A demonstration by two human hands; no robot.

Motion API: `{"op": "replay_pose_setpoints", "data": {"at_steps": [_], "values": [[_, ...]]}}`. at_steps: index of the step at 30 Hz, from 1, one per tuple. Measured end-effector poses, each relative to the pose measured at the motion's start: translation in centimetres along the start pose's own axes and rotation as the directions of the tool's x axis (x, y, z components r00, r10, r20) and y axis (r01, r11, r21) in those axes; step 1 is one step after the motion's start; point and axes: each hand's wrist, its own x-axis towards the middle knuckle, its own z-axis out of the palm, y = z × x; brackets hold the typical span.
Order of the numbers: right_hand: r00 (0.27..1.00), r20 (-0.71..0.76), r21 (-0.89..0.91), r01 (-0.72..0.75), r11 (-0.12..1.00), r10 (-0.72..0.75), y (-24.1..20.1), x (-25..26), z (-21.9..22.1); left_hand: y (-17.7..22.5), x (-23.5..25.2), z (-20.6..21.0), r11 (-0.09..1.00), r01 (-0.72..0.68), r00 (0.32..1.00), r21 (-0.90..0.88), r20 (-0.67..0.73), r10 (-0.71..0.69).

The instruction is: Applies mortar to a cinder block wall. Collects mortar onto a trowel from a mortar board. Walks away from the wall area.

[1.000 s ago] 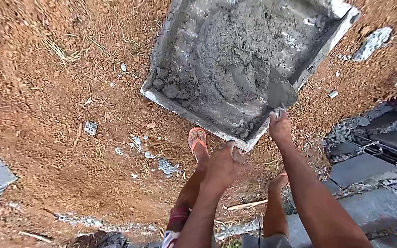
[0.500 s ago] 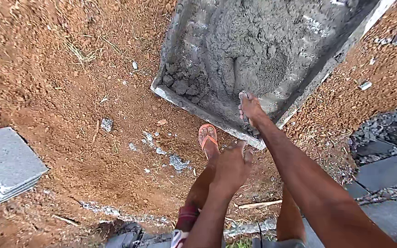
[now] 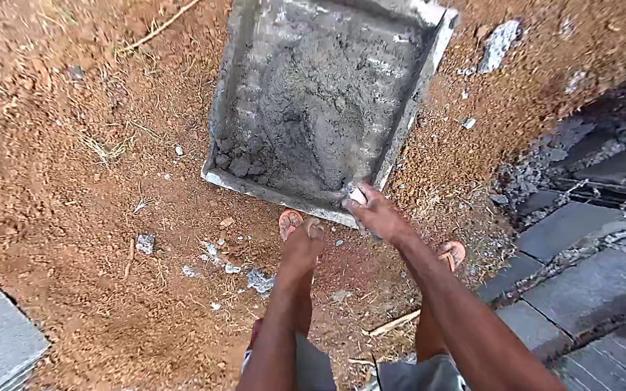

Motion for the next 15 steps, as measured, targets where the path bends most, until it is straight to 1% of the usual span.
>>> {"op": "replay_pose_setpoints", "data": {"at_steps": [3,5,7,9,10,13,15], "values": [[0.999,-0.022,-0.044,-0.033,0.998,0.032,1.8,-7.2,-2.9,-0.7,0.2,2.4,0.997,-0.082,0.996,-0.010,-0.043,0.081],[0.998,-0.046,-0.037,-0.034,0.999,0.033,3.5,-13.1,-5.0,-0.3,-0.7,5.0,0.987,-0.088,0.996,-0.136,-0.037,0.083],[0.997,-0.073,0.007,-0.031,0.999,0.031,5.3,-19.5,-7.4,1.3,-2.9,8.4,0.954,-0.057,0.998,-0.295,-0.016,0.054],[0.992,-0.125,0.050,-0.015,0.999,0.021,7.9,-26.0,-10.2,4.5,-5.7,12.6,0.918,-0.045,0.996,-0.393,0.054,0.072],[0.987,-0.158,0.064,-0.004,0.998,0.015,9.4,-29.3,-11.6,6.5,-7.4,14.8,0.913,-0.048,0.991,-0.406,0.095,0.094],[0.966,-0.259,0.091,0.002,0.996,0.022,14.3,-39.2,-15.4,13.9,-13.0,22.0,0.923,-0.069,0.966,-0.379,0.204,0.156],[0.944,-0.324,0.156,-0.015,0.988,0.065,18.1,-45.1,-17.2,18.5,-16.8,27.7,0.934,-0.098,0.948,-0.343,0.254,0.192]]}}
